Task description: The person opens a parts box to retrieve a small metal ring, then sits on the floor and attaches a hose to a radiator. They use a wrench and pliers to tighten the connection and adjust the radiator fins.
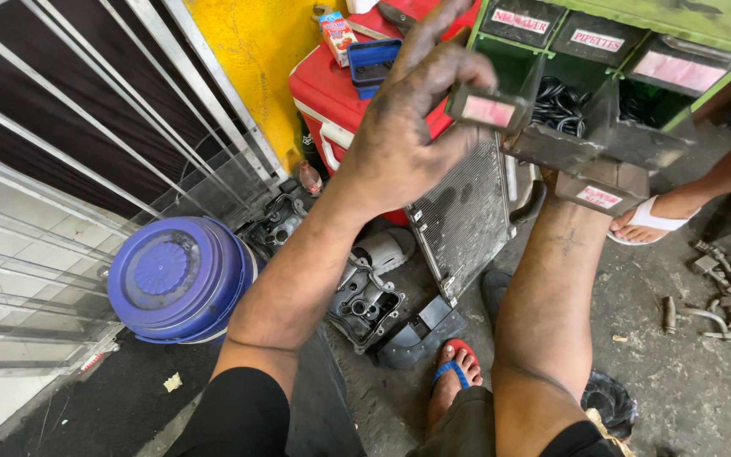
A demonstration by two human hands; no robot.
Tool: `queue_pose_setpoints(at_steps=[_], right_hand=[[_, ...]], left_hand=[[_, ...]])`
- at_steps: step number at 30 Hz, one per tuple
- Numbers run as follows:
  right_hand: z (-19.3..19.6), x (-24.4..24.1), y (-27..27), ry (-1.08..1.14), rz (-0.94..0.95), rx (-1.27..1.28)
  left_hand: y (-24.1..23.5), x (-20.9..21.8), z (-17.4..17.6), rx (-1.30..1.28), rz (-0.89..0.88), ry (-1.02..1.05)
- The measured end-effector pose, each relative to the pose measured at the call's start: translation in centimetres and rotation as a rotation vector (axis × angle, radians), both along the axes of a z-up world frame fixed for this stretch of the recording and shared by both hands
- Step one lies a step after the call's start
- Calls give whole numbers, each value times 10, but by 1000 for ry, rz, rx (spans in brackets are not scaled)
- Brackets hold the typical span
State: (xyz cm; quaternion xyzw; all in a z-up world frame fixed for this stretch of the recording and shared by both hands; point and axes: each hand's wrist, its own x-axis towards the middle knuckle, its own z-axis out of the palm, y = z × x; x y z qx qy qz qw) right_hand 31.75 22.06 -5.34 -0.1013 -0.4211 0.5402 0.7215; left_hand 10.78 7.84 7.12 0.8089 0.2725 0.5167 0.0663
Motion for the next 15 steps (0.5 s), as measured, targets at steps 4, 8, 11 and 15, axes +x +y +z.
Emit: queue_pose_setpoints(at_steps=[4,8,11,15], right_hand=[[-3,2,1,-1,-20,4],[0,3,6,12,-28,20],[-4,2,8,37,-34,18],[-14,-3,11,93,-23,1]], left_hand=[[-13,-3,4,-292,-32,-85],[-4,7,-3,-416,57,-295],[10,12,-19,-512,41,-525],[29,3,-37,-539,140,-421]])
